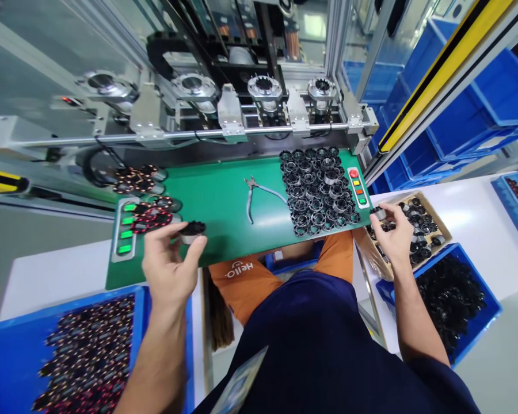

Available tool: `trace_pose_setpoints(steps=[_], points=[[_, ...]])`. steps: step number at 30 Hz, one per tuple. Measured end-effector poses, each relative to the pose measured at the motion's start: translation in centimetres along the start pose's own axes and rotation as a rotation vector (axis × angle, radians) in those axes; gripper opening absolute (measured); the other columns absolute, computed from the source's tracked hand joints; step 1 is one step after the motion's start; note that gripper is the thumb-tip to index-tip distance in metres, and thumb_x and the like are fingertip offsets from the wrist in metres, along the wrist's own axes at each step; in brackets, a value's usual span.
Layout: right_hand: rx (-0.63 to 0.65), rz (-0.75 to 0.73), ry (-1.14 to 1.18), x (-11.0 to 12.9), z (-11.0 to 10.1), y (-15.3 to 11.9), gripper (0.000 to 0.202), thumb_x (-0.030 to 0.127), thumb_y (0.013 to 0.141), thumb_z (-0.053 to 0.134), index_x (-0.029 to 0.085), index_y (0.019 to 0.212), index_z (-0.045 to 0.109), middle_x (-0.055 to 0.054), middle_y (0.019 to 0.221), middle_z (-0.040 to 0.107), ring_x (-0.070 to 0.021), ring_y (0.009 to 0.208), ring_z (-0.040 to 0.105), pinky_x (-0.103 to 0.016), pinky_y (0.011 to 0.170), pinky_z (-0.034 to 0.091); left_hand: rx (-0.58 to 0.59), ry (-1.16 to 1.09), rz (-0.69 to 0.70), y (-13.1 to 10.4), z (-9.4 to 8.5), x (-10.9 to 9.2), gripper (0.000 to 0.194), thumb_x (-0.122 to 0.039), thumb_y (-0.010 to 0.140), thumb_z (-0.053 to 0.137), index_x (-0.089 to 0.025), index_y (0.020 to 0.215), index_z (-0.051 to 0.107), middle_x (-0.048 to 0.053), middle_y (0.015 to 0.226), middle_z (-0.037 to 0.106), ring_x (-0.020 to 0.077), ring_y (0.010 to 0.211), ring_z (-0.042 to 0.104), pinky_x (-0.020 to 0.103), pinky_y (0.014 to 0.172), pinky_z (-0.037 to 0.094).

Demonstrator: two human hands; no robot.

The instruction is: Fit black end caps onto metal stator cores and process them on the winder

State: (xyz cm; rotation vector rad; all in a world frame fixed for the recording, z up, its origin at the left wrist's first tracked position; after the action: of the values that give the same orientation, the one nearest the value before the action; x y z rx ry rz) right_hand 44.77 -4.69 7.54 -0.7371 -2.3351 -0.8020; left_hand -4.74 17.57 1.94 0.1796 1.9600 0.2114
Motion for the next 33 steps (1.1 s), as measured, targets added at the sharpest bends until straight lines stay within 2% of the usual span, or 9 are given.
trace_pose_setpoints(steps=[4, 11, 17, 19, 23, 26, 28, 30, 33], points=[[-0.048, 0.029, 0.019, -1.6, 0.9, -0.6, 0.055, 0.062, 0.094, 0.094, 0.024, 0.13, 0.079, -0.014, 0.128, 0.09, -0.0304, 0.104, 0.088, -0.051, 0.098, 0.077, -0.013, -0.018, -0.002, -0.1, -0.2, 0.1, 0.059, -0.052, 0.091, 0.097, -0.027, 0.139, 0.074, 0.011, 0.139, 0.087, 0.034, 0.129, 0.087, 0.058, 0.121, 0.072], [-0.048, -0.023, -0.085, -3.1, 2.5, -0.5, 0.046, 0.064, 0.094, 0.09, 0.027, 0.122, 0.091, -0.015, 0.116, 0.091, -0.0412, 0.109, 0.082, -0.07, 0.11, 0.069, 0.045, 0.421, 0.106, -0.8, 0.6, 1.1, 0.041, -0.058, 0.101, 0.087, -0.029, 0.129, 0.092, 0.013, 0.109, 0.083, 0.0369, 0.112, 0.08, 0.058, 0.109, 0.069], [-0.037, -0.083, -0.082, -2.2, 1.8, 0.5, 0.048, 0.073, 0.095, 0.087, 0.029, 0.115, 0.093, -0.007, 0.085, 0.081, -0.0335, 0.072, 0.072, -0.059, 0.076, 0.07, 0.096, 0.398, 0.116, -1.2, 0.1, 1.8, 0.036, -0.056, 0.096, 0.085, -0.033, 0.123, 0.092, 0.009, 0.104, 0.084, 0.0363, 0.104, 0.08, 0.056, 0.102, 0.07], [-0.049, -0.113, -0.069, -0.6, 0.8, 2.1, 0.049, 0.072, 0.096, 0.089, 0.03, 0.121, 0.093, -0.007, 0.091, 0.083, -0.0338, 0.076, 0.074, -0.059, 0.078, 0.069, 0.137, 0.367, 0.124, -0.1, -0.6, 1.4, 0.037, -0.058, 0.094, 0.087, -0.035, 0.122, 0.094, 0.007, 0.107, 0.087, 0.0344, 0.101, 0.082, 0.054, 0.101, 0.071], [-0.057, -0.261, -0.016, 6.8, -0.9, 7.5, 0.049, 0.064, 0.098, 0.095, 0.034, 0.137, 0.09, -0.009, 0.115, 0.089, -0.0353, 0.094, 0.08, -0.062, 0.093, 0.071, 0.12, 0.291, 0.16, 6.3, -3.8, -1.7, 0.044, -0.058, 0.096, 0.089, -0.036, 0.133, 0.092, 0.003, 0.127, 0.092, 0.0303, 0.102, 0.087, 0.051, 0.105, 0.074], [0.063, -0.473, 0.089, 15.4, 1.4, 12.4, 0.046, 0.059, 0.096, 0.1, 0.033, 0.133, 0.09, -0.007, 0.112, 0.089, -0.0313, 0.093, 0.083, -0.055, 0.093, 0.074, 0.065, 0.217, 0.244, 14.8, -5.9, -5.3, 0.053, -0.055, 0.09, 0.096, -0.031, 0.137, 0.091, 0.002, 0.122, 0.093, 0.0287, 0.101, 0.09, 0.054, 0.11, 0.076], [0.179, -0.623, 0.174, 21.6, 5.3, 15.5, 0.044, 0.054, 0.095, 0.101, 0.031, 0.131, 0.089, -0.005, 0.109, 0.089, -0.0274, 0.09, 0.083, -0.048, 0.088, 0.076, 0.05, 0.218, 0.289, 21.4, -6.5, -7.4, 0.065, -0.054, 0.083, 0.102, -0.024, 0.139, 0.089, 0.002, 0.121, 0.092, 0.0271, 0.106, 0.089, 0.055, 0.116, 0.074], [0.307, -0.752, 0.221, 27.5, 10.8, 18.1, 0.048, 0.045, 0.095, 0.098, 0.027, 0.139, 0.087, -0.006, 0.119, 0.09, -0.0249, 0.09, 0.084, -0.044, 0.089, 0.075, 0.137, 0.408, 0.316, 27.6, -5.9, -8.8, 0.071, -0.052, 0.084, 0.104, -0.014, 0.142, 0.085, 0.003, 0.119, 0.089, 0.0226, 0.108, 0.086, 0.051, 0.117, 0.07], [0.446, -0.839, 0.074, 34.5, 20.2, 21.3, 0.043, 0.026, 0.094, 0.094, 0.02, 0.137, 0.086, -0.009, 0.129, 0.09, -0.0272, 0.1, 0.085, -0.048, 0.103, 0.074, 0.225, 0.578, 0.317, 34.4, -4.8, -9.3, 0.057, -0.044, 0.097, 0.097, -0.01, 0.14, 0.083, 0.001, 0.116, 0.084, 0.0157, 0.11, 0.075, 0.046, 0.124, 0.06]])
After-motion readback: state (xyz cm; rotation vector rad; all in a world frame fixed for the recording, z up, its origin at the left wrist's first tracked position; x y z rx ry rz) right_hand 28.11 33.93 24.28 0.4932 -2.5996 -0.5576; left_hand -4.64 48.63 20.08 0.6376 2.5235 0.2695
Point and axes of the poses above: each hand's wrist, its own y-axis towards the middle knuckle, its own z-axis out of the palm, x = y × z, the point moved 5 cm from there along y, towards the middle knuckle
